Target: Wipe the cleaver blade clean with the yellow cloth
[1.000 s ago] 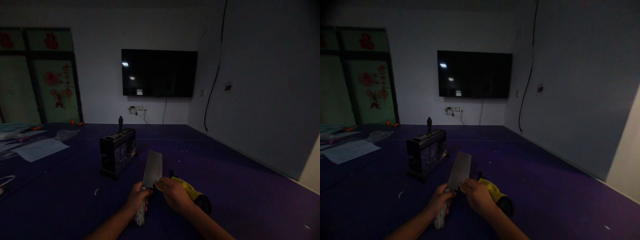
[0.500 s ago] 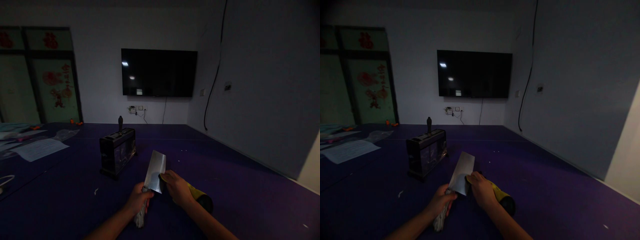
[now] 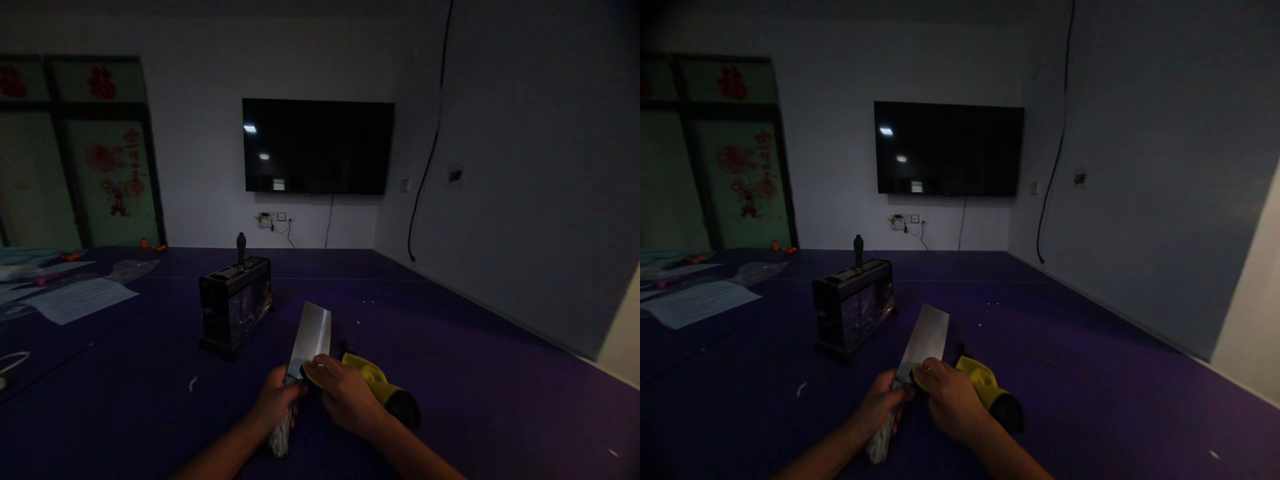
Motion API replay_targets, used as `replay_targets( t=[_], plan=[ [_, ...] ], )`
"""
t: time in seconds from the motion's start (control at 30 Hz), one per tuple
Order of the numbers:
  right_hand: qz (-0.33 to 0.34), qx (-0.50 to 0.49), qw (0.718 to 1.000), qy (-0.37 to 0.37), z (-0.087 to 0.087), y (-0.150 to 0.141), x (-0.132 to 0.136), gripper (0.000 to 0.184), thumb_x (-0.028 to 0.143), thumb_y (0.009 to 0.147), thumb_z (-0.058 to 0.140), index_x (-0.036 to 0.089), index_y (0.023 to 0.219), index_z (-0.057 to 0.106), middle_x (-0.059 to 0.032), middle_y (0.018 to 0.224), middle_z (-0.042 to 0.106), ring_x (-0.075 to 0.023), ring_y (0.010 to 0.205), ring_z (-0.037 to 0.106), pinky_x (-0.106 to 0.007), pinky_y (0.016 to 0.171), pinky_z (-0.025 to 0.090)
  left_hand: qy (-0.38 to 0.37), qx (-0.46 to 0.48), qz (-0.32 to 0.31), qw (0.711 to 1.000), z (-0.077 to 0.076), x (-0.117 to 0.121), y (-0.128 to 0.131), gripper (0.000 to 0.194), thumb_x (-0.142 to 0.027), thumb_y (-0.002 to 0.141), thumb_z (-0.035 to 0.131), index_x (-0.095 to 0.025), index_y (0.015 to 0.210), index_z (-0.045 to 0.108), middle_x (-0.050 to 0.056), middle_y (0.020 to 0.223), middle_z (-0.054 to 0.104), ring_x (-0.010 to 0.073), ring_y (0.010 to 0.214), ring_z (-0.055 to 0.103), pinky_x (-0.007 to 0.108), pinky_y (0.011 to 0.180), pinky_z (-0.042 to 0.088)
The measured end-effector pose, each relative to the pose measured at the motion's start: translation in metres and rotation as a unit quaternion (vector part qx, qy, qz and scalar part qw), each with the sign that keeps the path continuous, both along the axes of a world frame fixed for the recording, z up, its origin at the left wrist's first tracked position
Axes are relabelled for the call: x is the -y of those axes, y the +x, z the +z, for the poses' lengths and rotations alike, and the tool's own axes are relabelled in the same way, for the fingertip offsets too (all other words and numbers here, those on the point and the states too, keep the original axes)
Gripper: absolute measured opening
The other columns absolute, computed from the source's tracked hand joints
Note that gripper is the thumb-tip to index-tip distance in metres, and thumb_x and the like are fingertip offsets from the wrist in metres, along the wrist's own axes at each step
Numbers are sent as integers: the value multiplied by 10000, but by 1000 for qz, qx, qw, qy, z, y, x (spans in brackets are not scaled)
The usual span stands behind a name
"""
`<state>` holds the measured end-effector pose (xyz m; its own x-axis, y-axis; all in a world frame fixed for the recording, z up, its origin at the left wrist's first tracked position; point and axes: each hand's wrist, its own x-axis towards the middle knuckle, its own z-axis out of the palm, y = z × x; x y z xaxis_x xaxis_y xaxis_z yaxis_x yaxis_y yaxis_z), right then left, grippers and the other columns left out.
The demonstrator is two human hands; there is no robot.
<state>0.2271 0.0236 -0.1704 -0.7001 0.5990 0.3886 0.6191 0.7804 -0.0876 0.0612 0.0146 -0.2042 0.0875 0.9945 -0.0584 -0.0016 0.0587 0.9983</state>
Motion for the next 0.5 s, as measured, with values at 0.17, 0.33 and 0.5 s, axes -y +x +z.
replay_targets(
  t=[0.17,0.33,0.5],
  plan=[
    [17,19,1000,-2,3,0,1,635,9,643,369,220,1239,429,-68,1188,480,-173,984,507,-285,812,435,1,-6,-1,1000,0,0,1,244,-307,606,571,-152,785,513,-73,400,436,66,271,347,187,298,297],
    [11,25,1000,11,0,-1,0,626,7,655,365,207,1245,430,-75,1195,481,-183,996,497,-296,824,439,6,0,-4,1000,-2,-1,1,242,-322,603,577,-154,764,514,-73,397,429,64,266,337,189,293,293],
    [-12,23,1000,14,-4,-1,-4,586,20,689,360,202,1239,445,-82,1198,487,-198,1016,488,-316,842,435,-2,0,6,1000,-5,-2,-1,268,-343,596,589,-155,771,513,-74,394,425,68,274,349,182,292,279]
  ],
)
